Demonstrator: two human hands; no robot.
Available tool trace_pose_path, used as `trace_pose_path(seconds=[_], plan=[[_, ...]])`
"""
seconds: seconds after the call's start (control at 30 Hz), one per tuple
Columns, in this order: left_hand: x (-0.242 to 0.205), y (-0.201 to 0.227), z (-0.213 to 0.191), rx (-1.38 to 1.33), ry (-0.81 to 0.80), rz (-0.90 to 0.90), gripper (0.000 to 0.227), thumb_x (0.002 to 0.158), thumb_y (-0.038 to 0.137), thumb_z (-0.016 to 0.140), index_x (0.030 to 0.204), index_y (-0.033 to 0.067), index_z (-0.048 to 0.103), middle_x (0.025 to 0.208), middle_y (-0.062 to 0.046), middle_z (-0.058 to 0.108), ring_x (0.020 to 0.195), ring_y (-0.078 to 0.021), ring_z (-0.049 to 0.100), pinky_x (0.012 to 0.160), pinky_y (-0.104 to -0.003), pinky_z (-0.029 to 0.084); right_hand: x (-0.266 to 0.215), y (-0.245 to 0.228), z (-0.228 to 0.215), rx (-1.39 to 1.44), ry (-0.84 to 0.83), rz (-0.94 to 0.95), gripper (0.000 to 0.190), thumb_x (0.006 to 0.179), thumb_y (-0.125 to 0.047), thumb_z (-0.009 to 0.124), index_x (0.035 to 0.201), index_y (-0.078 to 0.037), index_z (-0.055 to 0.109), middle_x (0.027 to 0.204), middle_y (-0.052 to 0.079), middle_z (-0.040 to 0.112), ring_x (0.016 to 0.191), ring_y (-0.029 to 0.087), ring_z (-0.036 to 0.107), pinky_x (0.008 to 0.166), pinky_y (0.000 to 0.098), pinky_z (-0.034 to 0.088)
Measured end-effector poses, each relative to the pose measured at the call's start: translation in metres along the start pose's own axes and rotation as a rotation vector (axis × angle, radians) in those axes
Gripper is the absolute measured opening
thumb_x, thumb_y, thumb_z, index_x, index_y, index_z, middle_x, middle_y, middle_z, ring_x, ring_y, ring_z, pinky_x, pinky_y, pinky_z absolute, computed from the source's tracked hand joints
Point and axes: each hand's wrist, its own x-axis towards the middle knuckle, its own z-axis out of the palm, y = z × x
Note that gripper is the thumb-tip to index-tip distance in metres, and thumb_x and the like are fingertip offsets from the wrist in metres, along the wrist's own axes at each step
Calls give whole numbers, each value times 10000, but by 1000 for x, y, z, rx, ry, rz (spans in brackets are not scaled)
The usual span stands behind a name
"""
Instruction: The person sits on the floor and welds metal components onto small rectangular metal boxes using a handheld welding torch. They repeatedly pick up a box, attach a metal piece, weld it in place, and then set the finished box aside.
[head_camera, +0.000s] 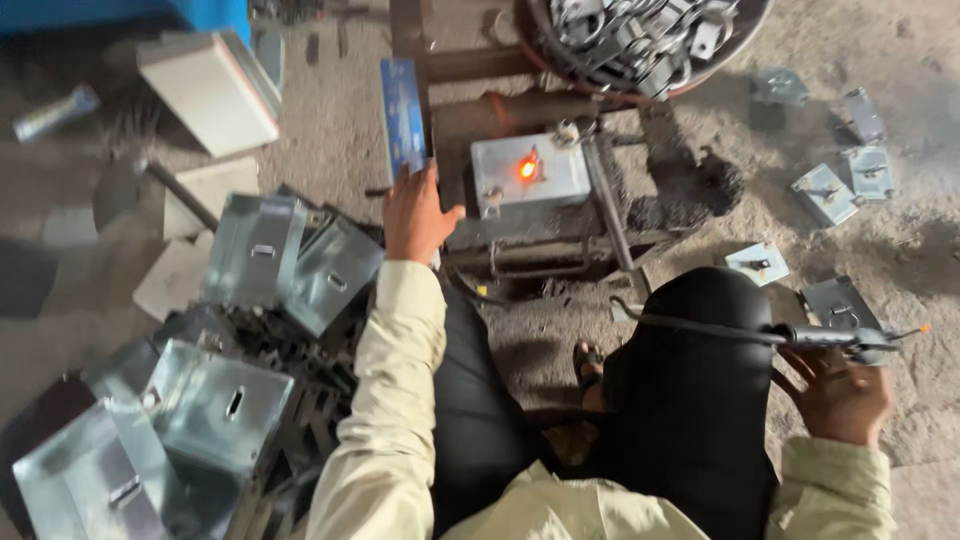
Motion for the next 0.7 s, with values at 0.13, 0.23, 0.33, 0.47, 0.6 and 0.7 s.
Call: trace_pose_path(seconds=[0.13,0.23,0.33,0.47,0.6,0.7], plan=[[49,-16,25,-107,-407,-39,1443,536,578,971,1633,123,150,1667,-247,183,1538,-368,206,1221,-501,246,9,18,-21,-691,64,43,458,990,-433,477,975,-52,732,1027,142,741,1019,301,691,907,476,532],[56,-11,48,56,-448,16,1523,452,619,994,1616,129,142,1682,-154,177,1570,-348,151,1212,-637,98,-18,15,-4,-1435,242,-248,395,1010,-323,577,810,-47,776,748,177,715,739,319,713,830,434,561],[59,-15,66,-98,-205,232,1501,425,583,1044,1555,15,237,1580,-327,294,1475,-481,243,1171,-552,248,-47,-2,38,-1441,437,-630,363,1040,-195,706,772,49,684,706,193,629,652,310,612,672,396,497],[47,-7,67,-325,-43,294,1311,472,550,1000,1480,-22,388,1371,-279,596,1297,-426,556,1126,-486,444,-48,-16,106,-744,108,-847,166,985,30,551,905,23,696,793,68,692,779,97,653,708,244,498],[9,37,55,-624,122,-5,977,606,467,996,1307,-26,529,1239,-205,664,1145,-333,628,994,-428,498,-68,19,184,-563,-222,-591,205,987,-44,622,798,24,662,690,35,610,663,87,550,572,270,435],[-44,84,49,-1230,176,-692,749,770,516,864,1210,-1,548,993,-104,579,776,-198,482,662,-322,413,-74,34,219,-605,-577,-387,127,866,-56,628,824,22,719,794,63,726,628,172,659,531,341,541]])
